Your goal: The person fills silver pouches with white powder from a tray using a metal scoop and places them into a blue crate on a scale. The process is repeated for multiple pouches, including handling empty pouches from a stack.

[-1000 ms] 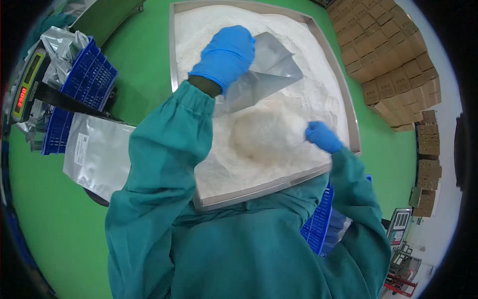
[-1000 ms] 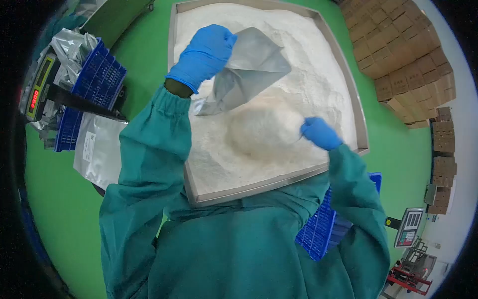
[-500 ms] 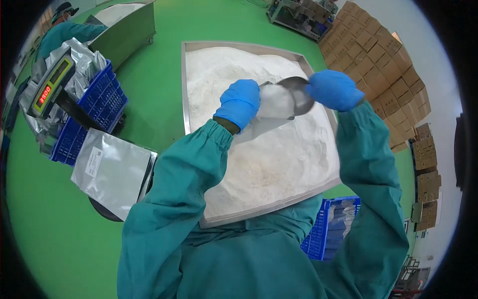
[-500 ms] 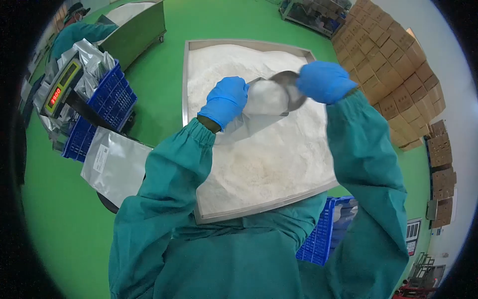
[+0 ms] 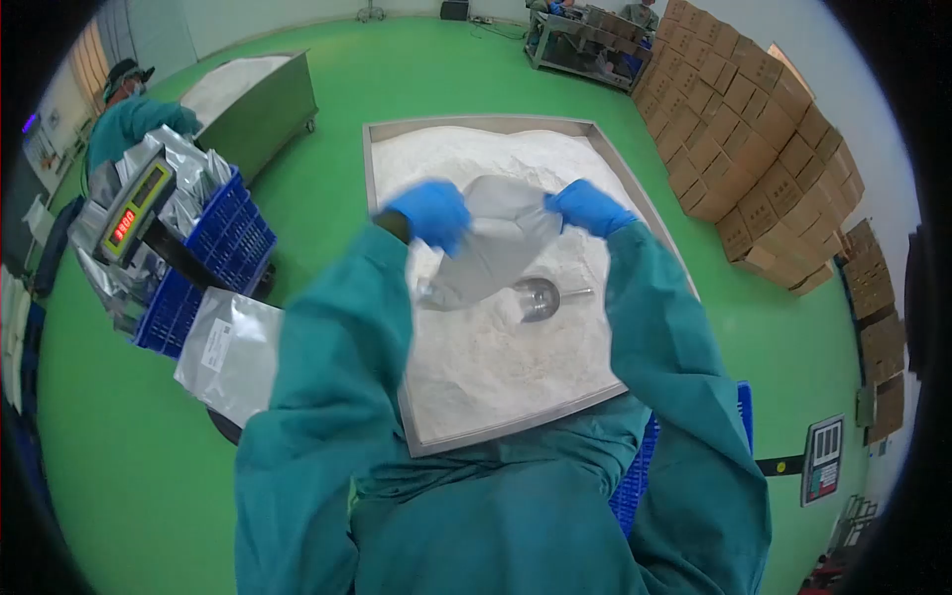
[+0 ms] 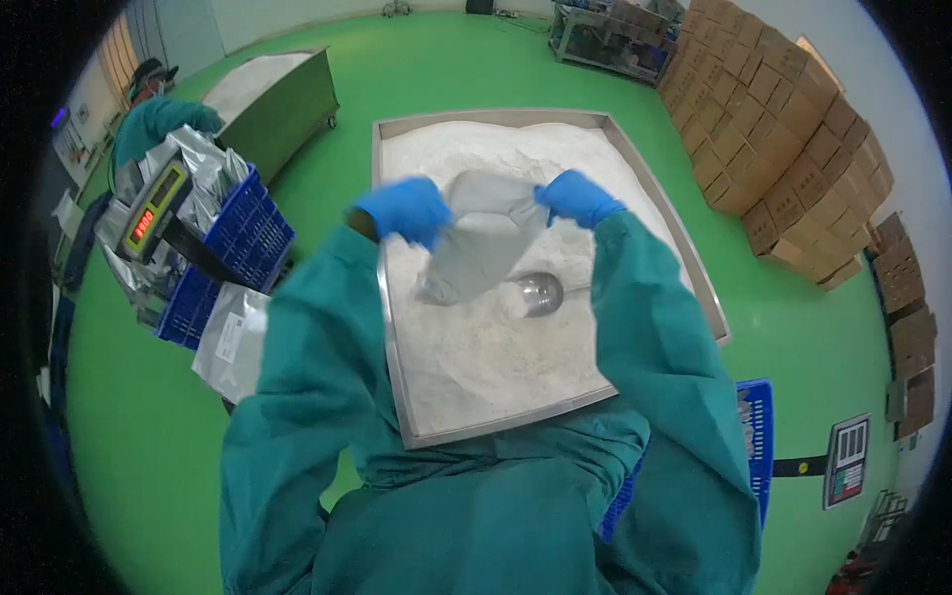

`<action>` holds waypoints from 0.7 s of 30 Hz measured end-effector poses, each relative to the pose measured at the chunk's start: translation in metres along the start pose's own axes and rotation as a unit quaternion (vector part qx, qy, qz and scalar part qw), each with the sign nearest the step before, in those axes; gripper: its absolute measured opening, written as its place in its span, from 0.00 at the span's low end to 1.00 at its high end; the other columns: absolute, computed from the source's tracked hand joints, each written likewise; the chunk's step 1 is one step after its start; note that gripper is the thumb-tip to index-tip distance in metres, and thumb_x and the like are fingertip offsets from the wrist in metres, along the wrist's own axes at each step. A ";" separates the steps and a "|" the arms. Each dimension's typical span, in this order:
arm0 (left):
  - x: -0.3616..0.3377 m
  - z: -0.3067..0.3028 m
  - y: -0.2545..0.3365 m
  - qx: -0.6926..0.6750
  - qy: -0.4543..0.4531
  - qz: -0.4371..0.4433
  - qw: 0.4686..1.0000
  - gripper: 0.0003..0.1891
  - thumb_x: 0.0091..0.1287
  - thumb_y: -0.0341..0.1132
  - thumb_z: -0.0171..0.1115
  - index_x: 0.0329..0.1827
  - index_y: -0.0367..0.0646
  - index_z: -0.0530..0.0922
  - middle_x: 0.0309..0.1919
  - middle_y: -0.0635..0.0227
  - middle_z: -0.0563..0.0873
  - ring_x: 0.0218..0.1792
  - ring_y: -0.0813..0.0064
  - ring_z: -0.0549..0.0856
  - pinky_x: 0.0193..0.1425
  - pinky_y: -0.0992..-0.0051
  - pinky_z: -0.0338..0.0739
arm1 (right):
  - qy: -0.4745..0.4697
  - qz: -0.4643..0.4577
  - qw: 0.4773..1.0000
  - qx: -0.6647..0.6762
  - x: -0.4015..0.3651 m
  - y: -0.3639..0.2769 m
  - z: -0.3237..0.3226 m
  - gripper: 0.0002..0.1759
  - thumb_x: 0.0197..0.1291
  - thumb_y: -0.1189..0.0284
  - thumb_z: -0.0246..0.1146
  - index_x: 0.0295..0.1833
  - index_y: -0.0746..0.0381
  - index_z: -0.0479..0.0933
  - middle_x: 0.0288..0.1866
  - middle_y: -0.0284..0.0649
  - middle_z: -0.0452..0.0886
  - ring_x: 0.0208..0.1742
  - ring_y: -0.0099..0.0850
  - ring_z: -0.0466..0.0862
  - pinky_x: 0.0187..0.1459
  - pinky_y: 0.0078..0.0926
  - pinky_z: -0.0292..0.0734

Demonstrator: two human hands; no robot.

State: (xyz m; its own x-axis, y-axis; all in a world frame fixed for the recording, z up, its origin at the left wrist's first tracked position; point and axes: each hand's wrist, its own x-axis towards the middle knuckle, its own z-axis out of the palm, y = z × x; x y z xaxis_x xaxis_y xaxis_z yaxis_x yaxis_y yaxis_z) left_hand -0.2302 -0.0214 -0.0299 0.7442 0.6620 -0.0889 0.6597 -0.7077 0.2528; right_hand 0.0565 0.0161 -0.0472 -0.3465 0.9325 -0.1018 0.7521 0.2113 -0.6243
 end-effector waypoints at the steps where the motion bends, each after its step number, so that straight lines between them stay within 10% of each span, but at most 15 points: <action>1: -0.009 -0.030 -0.014 -0.108 -0.031 -0.078 0.991 0.11 0.51 0.42 0.60 0.22 0.44 0.81 0.17 0.60 0.80 0.18 0.66 0.78 0.23 0.72 0.74 | 0.019 0.038 0.983 0.178 -0.018 -0.019 -0.015 0.18 0.51 0.62 0.57 0.26 0.69 0.78 0.19 0.42 0.77 0.17 0.25 0.72 0.25 0.22 0.67; 2: -0.020 -0.053 0.000 -0.344 0.032 -0.215 0.914 0.13 0.54 0.41 0.58 0.18 0.40 0.79 0.12 0.64 0.77 0.13 0.73 0.74 0.18 0.76 0.69 | 0.047 0.026 0.989 0.138 -0.040 -0.042 -0.036 0.17 0.52 0.63 0.56 0.23 0.68 0.78 0.17 0.40 0.76 0.18 0.24 0.72 0.24 0.22 0.67; 7: 0.001 -0.098 0.045 -0.289 0.048 -0.194 0.936 0.17 0.57 0.41 0.56 0.16 0.38 0.78 0.13 0.67 0.77 0.14 0.77 0.71 0.18 0.77 0.66 | 0.140 0.054 0.972 0.181 -0.100 -0.053 -0.058 0.18 0.53 0.64 0.54 0.19 0.66 0.77 0.15 0.37 0.75 0.19 0.22 0.73 0.25 0.22 0.68; 10: 0.013 -0.116 0.049 -0.271 0.073 -0.094 0.955 0.18 0.58 0.42 0.56 0.14 0.40 0.76 0.12 0.68 0.75 0.13 0.78 0.69 0.17 0.77 0.63 | 0.128 -0.127 0.984 -0.007 -0.115 -0.039 -0.077 0.20 0.58 0.62 0.54 0.19 0.63 0.77 0.15 0.35 0.75 0.20 0.21 0.71 0.26 0.19 0.67; 15: 0.021 -0.150 0.100 -0.088 0.069 -0.051 0.992 0.22 0.59 0.46 0.54 0.10 0.42 0.74 0.10 0.67 0.74 0.14 0.75 0.71 0.21 0.72 0.65 | 0.177 0.047 0.980 -0.077 -0.174 -0.094 -0.132 0.20 0.54 0.56 0.61 0.30 0.64 0.80 0.25 0.39 0.80 0.29 0.27 0.78 0.32 0.24 0.71; 16: 0.020 -0.158 0.117 -0.024 0.062 -0.040 0.997 0.18 0.57 0.42 0.53 0.13 0.43 0.76 0.13 0.65 0.77 0.16 0.71 0.73 0.24 0.70 0.68 | 0.206 -0.177 0.942 -0.195 -0.176 -0.092 -0.133 0.19 0.53 0.57 0.62 0.32 0.65 0.80 0.30 0.40 0.80 0.32 0.28 0.78 0.35 0.25 0.72; 18: 0.029 -0.160 0.132 0.066 0.102 0.062 0.991 0.13 0.56 0.38 0.52 0.16 0.44 0.79 0.16 0.61 0.78 0.19 0.62 0.75 0.29 0.64 0.70 | 0.075 -0.302 0.891 -0.332 -0.176 -0.098 -0.131 0.19 0.49 0.60 0.66 0.39 0.64 0.79 0.44 0.47 0.78 0.41 0.34 0.77 0.44 0.29 0.73; 19: 0.027 -0.160 0.142 0.163 0.118 0.116 0.973 0.12 0.58 0.39 0.51 0.24 0.43 0.79 0.20 0.58 0.79 0.24 0.61 0.78 0.33 0.61 0.71 | -0.106 -0.236 0.953 -0.154 -0.163 -0.111 -0.122 0.20 0.51 0.60 0.65 0.45 0.62 0.77 0.43 0.49 0.78 0.41 0.36 0.79 0.43 0.31 0.74; 20: 0.056 -0.151 0.103 0.223 0.164 0.229 0.933 0.11 0.61 0.38 0.50 0.31 0.42 0.78 0.27 0.56 0.80 0.31 0.60 0.79 0.37 0.63 0.71 | 0.001 -0.287 0.944 -0.165 -0.153 -0.104 -0.104 0.21 0.52 0.59 0.63 0.46 0.62 0.76 0.42 0.48 0.79 0.40 0.37 0.79 0.41 0.33 0.74; 21: 0.037 -0.163 0.145 0.144 0.119 0.127 0.974 0.10 0.63 0.38 0.50 0.34 0.41 0.77 0.33 0.56 0.80 0.35 0.59 0.78 0.38 0.63 0.71 | 0.115 -0.325 0.922 -0.179 -0.144 -0.095 -0.087 0.21 0.53 0.58 0.61 0.47 0.63 0.75 0.41 0.46 0.80 0.38 0.38 0.79 0.40 0.35 0.74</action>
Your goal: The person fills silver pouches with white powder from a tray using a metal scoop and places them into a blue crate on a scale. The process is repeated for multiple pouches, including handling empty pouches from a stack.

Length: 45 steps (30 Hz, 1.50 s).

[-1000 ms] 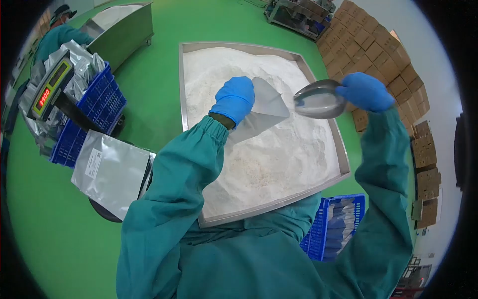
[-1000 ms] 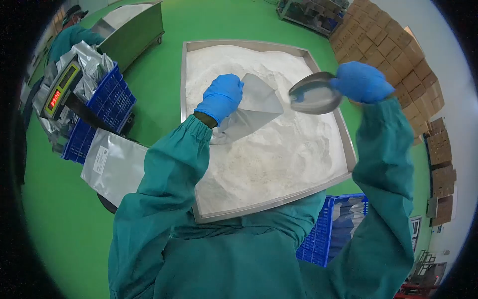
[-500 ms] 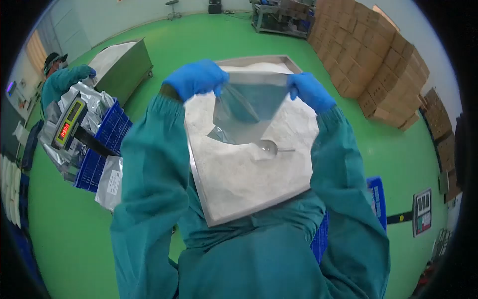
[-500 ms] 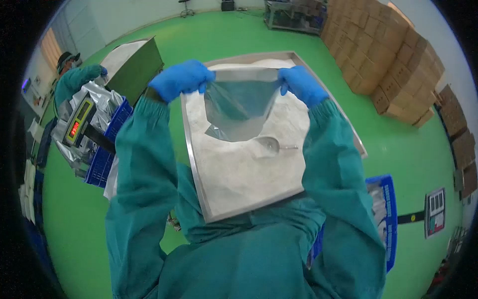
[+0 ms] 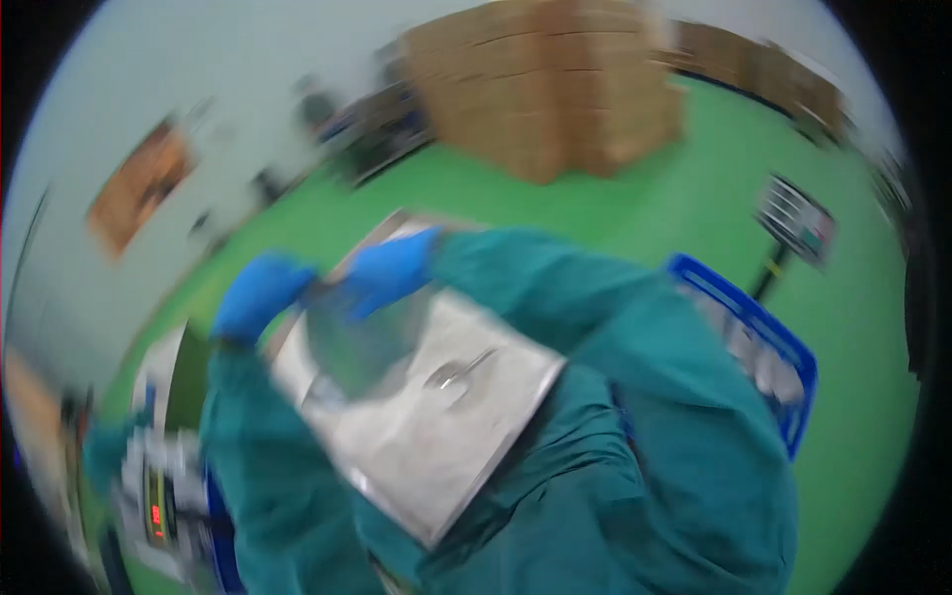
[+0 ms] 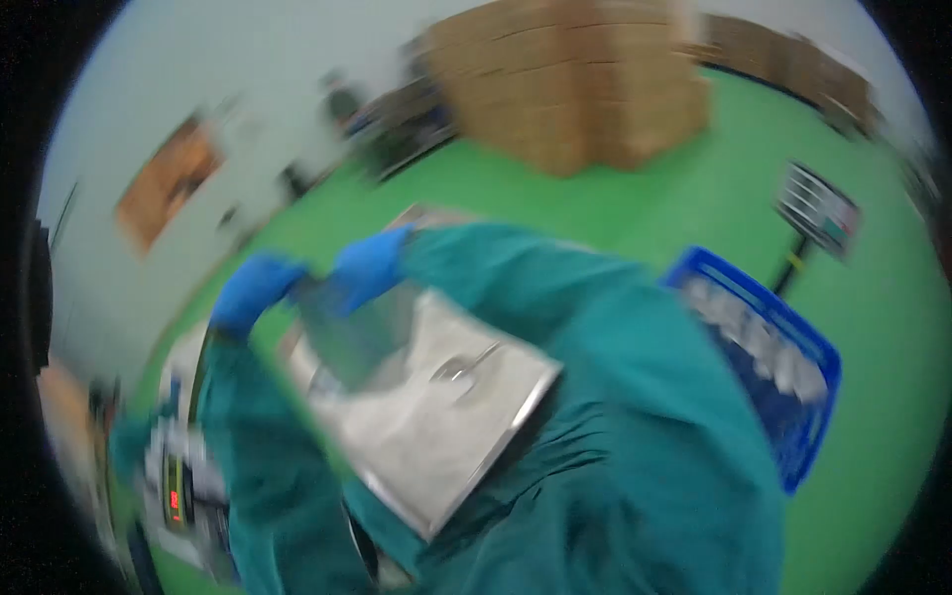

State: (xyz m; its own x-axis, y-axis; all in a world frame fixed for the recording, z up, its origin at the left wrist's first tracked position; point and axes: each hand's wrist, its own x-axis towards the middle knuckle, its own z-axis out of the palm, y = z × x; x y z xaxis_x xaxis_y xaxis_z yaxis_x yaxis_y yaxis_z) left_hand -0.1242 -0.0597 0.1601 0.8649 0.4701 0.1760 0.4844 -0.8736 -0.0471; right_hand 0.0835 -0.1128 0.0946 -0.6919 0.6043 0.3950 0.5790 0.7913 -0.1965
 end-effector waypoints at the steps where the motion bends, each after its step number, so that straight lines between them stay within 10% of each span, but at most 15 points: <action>1: -0.001 -0.009 -0.015 -0.062 0.037 -0.128 0.989 0.11 0.63 0.38 0.52 0.32 0.41 0.79 0.30 0.59 0.81 0.30 0.66 0.77 0.34 0.70 0.70 | -0.005 0.007 0.999 -0.047 -0.006 -0.002 -0.011 0.21 0.53 0.57 0.61 0.45 0.63 0.76 0.39 0.48 0.80 0.38 0.40 0.80 0.39 0.37 0.74; 2: -0.003 -0.018 -0.030 -0.132 0.093 -0.248 0.955 0.12 0.63 0.38 0.53 0.31 0.40 0.81 0.28 0.62 0.81 0.24 0.73 0.76 0.29 0.76 0.68 | -0.011 0.014 0.995 -0.094 -0.012 -0.005 -0.021 0.21 0.53 0.56 0.61 0.43 0.63 0.76 0.38 0.49 0.80 0.37 0.42 0.80 0.39 0.38 0.74; 5: -0.025 -0.017 -0.070 -0.194 0.399 -0.112 0.889 0.18 0.62 0.44 0.58 0.21 0.37 0.77 0.11 0.72 0.69 0.10 0.81 0.63 0.14 0.76 0.56 | -0.082 0.137 0.982 -0.105 -0.059 -0.037 -0.082 0.20 0.53 0.57 0.58 0.36 0.64 0.78 0.30 0.49 0.80 0.32 0.45 0.79 0.36 0.41 0.73; 9: -0.033 0.011 -0.044 -0.338 0.270 -0.312 0.846 0.19 0.64 0.45 0.57 0.25 0.37 0.77 0.10 0.74 0.65 0.08 0.85 0.62 0.13 0.81 0.53 | -0.078 0.271 0.946 -0.157 -0.153 -0.133 -0.168 0.19 0.56 0.59 0.57 0.27 0.66 0.76 0.20 0.48 0.76 0.20 0.42 0.73 0.29 0.40 0.70; 13: -0.006 0.071 0.004 -0.361 0.189 -0.280 0.869 0.18 0.63 0.46 0.57 0.25 0.38 0.78 0.09 0.74 0.66 0.09 0.87 0.62 0.13 0.82 0.54 | -0.127 0.462 0.852 -0.213 -0.213 -0.169 -0.164 0.18 0.56 0.61 0.57 0.26 0.66 0.77 0.19 0.49 0.75 0.21 0.43 0.76 0.27 0.38 0.72; 20: 0.004 0.102 0.036 -0.370 0.094 -0.268 0.885 0.17 0.63 0.45 0.57 0.38 0.37 0.79 0.11 0.72 0.73 0.08 0.85 0.64 0.12 0.84 0.56 | -0.181 0.583 0.766 -0.200 -0.413 -0.088 -0.073 0.17 0.53 0.62 0.56 0.24 0.66 0.78 0.23 0.53 0.77 0.23 0.49 0.77 0.30 0.45 0.72; 27: 0.001 0.110 0.054 -0.335 0.029 -0.294 0.895 0.26 0.63 0.42 0.56 0.63 0.42 0.65 0.13 0.71 0.75 0.08 0.86 0.63 0.11 0.85 0.55 | -0.033 0.747 0.643 -0.165 -0.572 -0.025 0.119 0.20 0.56 0.62 0.52 0.27 0.67 0.79 0.30 0.54 0.79 0.32 0.51 0.80 0.37 0.45 0.75; 30: 0.008 0.122 0.057 -0.324 0.010 -0.298 0.898 0.24 0.63 0.43 0.56 0.62 0.44 0.68 0.13 0.72 0.74 0.09 0.86 0.63 0.12 0.85 0.56 | 0.009 0.766 0.640 -0.053 -0.576 -0.009 0.203 0.20 0.58 0.62 0.50 0.29 0.66 0.80 0.31 0.53 0.80 0.35 0.49 0.80 0.38 0.44 0.75; 36: 0.003 0.145 0.039 -0.310 0.016 -0.335 0.890 0.21 0.64 0.43 0.56 0.57 0.41 0.72 0.14 0.73 0.75 0.12 0.87 0.69 0.11 0.85 0.57 | 0.020 0.780 0.625 0.018 -0.568 0.015 0.196 0.20 0.58 0.62 0.49 0.28 0.64 0.80 0.30 0.50 0.80 0.33 0.47 0.80 0.39 0.42 0.75; 38: 0.011 0.155 0.043 -0.315 -0.005 -0.328 0.891 0.21 0.64 0.42 0.56 0.56 0.40 0.72 0.14 0.72 0.75 0.12 0.87 0.70 0.11 0.86 0.57 | -0.081 0.697 0.702 -0.123 -0.580 0.027 0.226 0.18 0.56 0.64 0.50 0.26 0.63 0.80 0.30 0.51 0.80 0.32 0.46 0.80 0.39 0.41 0.75; 45: 0.031 0.162 0.067 -0.312 -0.044 -0.340 0.886 0.24 0.63 0.41 0.57 0.59 0.37 0.69 0.13 0.70 0.75 0.10 0.86 0.68 0.10 0.84 0.57 | 0.006 0.753 0.658 -0.030 -0.571 0.019 0.230 0.21 0.57 0.62 0.50 0.25 0.66 0.79 0.29 0.54 0.79 0.32 0.49 0.80 0.39 0.44 0.74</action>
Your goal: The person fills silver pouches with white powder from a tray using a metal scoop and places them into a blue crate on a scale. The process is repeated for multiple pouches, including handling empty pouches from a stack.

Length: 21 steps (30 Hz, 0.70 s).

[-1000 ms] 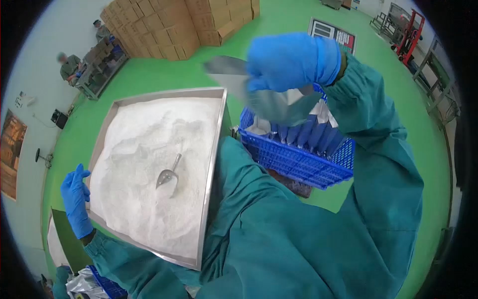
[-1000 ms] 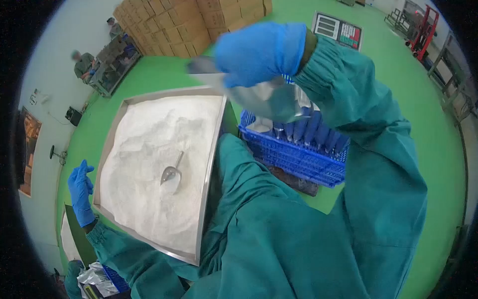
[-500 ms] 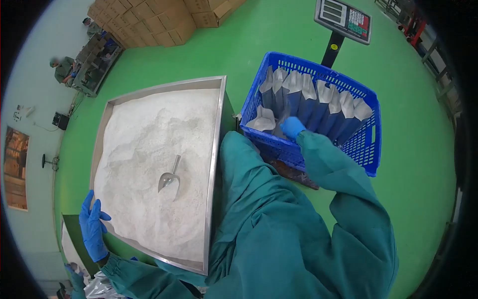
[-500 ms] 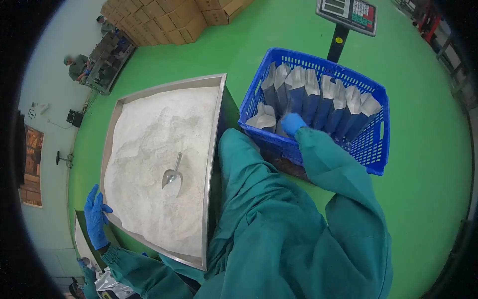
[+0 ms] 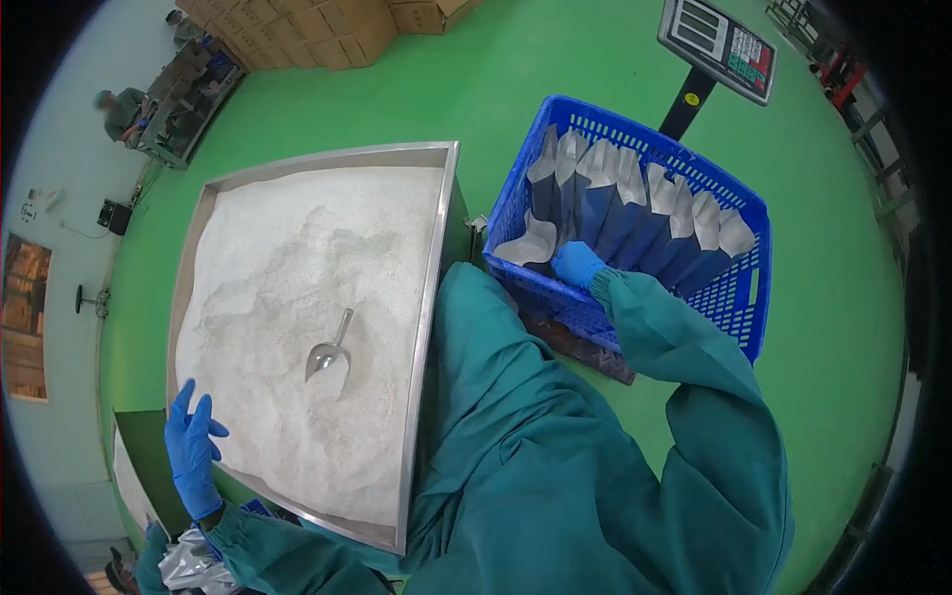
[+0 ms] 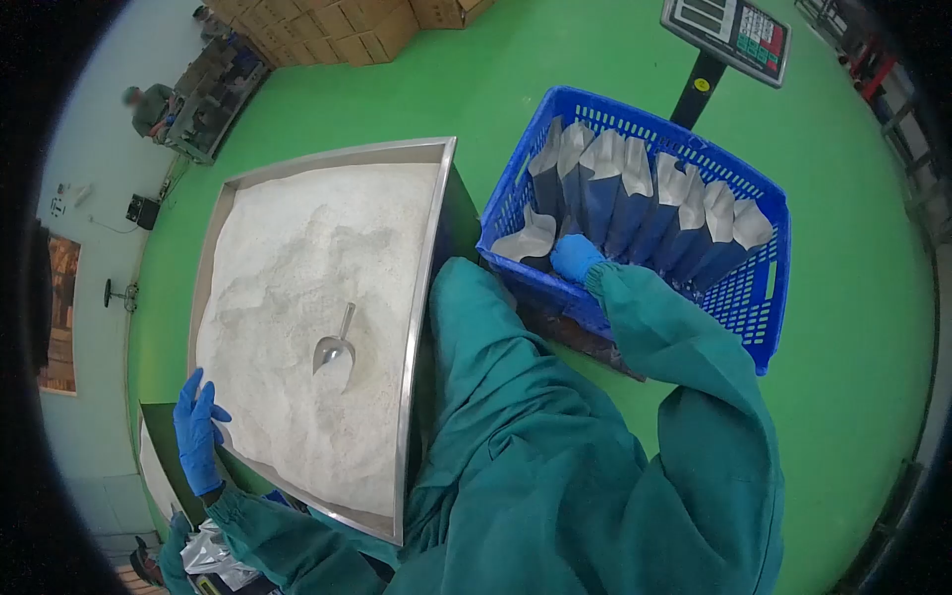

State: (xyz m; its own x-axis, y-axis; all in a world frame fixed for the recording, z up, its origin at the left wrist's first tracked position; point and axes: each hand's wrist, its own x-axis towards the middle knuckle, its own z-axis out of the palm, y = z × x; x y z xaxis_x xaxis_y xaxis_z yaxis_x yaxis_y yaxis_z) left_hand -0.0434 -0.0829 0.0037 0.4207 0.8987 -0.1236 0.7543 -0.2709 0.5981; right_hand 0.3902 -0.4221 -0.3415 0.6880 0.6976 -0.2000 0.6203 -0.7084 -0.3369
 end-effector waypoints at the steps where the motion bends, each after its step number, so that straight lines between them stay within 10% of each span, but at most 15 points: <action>1: -0.001 0.011 0.005 -0.021 0.026 0.023 0.999 0.20 0.63 0.41 0.58 0.54 0.38 0.72 0.13 0.70 0.75 0.09 0.85 0.67 0.10 0.83 0.57 | -0.001 -0.006 1.000 -0.005 -0.002 0.000 -0.003 0.23 0.59 0.60 0.49 0.24 0.67 0.79 0.28 0.53 0.79 0.31 0.49 0.80 0.39 0.44 0.74; 4: 0.002 0.013 0.000 -0.046 0.067 0.029 0.996 0.13 0.62 0.40 0.58 0.41 0.39 0.73 0.13 0.71 0.72 0.08 0.84 0.65 0.10 0.83 0.57 | -0.128 0.089 0.985 0.078 -0.007 0.008 -0.039 0.24 0.58 0.57 0.48 0.37 0.67 0.79 0.35 0.54 0.79 0.37 0.49 0.80 0.43 0.44 0.73; 8: 0.006 0.005 -0.055 -0.118 0.157 0.075 0.978 0.17 0.68 0.47 0.47 0.26 0.44 0.66 0.14 0.73 0.69 0.12 0.83 0.66 0.16 0.82 0.61 | 0.095 0.097 0.984 0.117 -0.052 -0.007 -0.128 0.24 0.63 0.53 0.45 0.52 0.61 0.68 0.30 0.55 0.76 0.33 0.45 0.80 0.39 0.39 0.75; 9: 0.000 0.009 -0.054 -0.178 0.189 0.085 0.962 0.19 0.70 0.49 0.42 0.28 0.43 0.68 0.15 0.74 0.69 0.14 0.83 0.67 0.19 0.82 0.63 | 0.110 0.130 0.872 0.459 -0.057 -0.021 -0.137 0.19 0.63 0.59 0.44 0.51 0.61 0.68 0.32 0.47 0.76 0.36 0.37 0.79 0.38 0.34 0.75; 10: -0.014 0.025 -0.033 -0.228 0.138 0.144 0.953 0.23 0.70 0.51 0.36 0.40 0.39 0.72 0.30 0.65 0.77 0.31 0.76 0.77 0.40 0.76 0.72 | 0.115 0.139 0.647 0.741 -0.060 -0.043 -0.148 0.14 0.63 0.66 0.43 0.49 0.61 0.68 0.35 0.40 0.77 0.39 0.30 0.79 0.38 0.29 0.75; 13: -0.078 0.127 0.071 -0.155 0.206 0.290 0.922 0.32 0.68 0.50 0.41 0.68 0.36 0.54 0.66 0.54 0.58 0.67 0.62 0.58 0.71 0.65 0.45 | 0.006 -0.088 0.565 0.820 -0.077 -0.178 -0.139 0.20 0.64 0.59 0.43 0.56 0.57 0.65 0.47 0.39 0.73 0.51 0.33 0.74 0.48 0.33 0.70; 15: -0.099 0.176 0.086 -0.190 0.154 0.475 0.845 0.46 0.53 0.59 0.57 0.68 0.38 0.53 0.68 0.55 0.56 0.69 0.56 0.54 0.71 0.59 0.41 | -0.076 -0.203 0.414 0.884 -0.107 -0.282 -0.114 0.25 0.64 0.53 0.43 0.61 0.56 0.62 0.55 0.41 0.71 0.55 0.36 0.72 0.55 0.38 0.67; 18: -0.099 0.166 0.064 0.271 0.189 0.304 0.893 0.44 0.55 0.58 0.54 0.69 0.39 0.52 0.69 0.57 0.55 0.69 0.56 0.52 0.71 0.55 0.36 | -0.390 -0.125 0.176 0.895 -0.114 -0.365 -0.099 0.37 0.63 0.42 0.37 0.70 0.53 0.51 0.62 0.43 0.67 0.58 0.41 0.72 0.57 0.40 0.69; 19: -0.084 0.143 0.048 0.330 0.233 0.298 0.865 0.41 0.56 0.52 0.56 0.69 0.39 0.52 0.69 0.58 0.55 0.69 0.56 0.53 0.71 0.54 0.33 | -0.393 -0.128 0.172 0.894 -0.112 -0.364 -0.113 0.37 0.63 0.42 0.37 0.70 0.53 0.51 0.62 0.43 0.67 0.58 0.41 0.72 0.57 0.40 0.69; 21: -0.067 0.107 -0.047 -0.021 0.253 0.194 0.948 0.37 0.57 0.41 0.58 0.68 0.39 0.54 0.68 0.58 0.55 0.68 0.59 0.54 0.70 0.56 0.41 | -0.446 -0.283 0.269 0.805 -0.123 -0.348 -0.135 0.46 0.56 0.35 0.38 0.71 0.56 0.47 0.69 0.43 0.57 0.67 0.43 0.61 0.63 0.43 0.60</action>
State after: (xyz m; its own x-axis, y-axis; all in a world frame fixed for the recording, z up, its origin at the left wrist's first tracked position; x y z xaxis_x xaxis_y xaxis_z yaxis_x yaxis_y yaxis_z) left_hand -0.0530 -0.1674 -0.1004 0.3592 0.7876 0.5006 0.5676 -0.6102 0.5527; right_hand 0.1411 -0.2760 -0.0756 -0.1543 0.9022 0.4027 -0.9314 0.0031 -0.3639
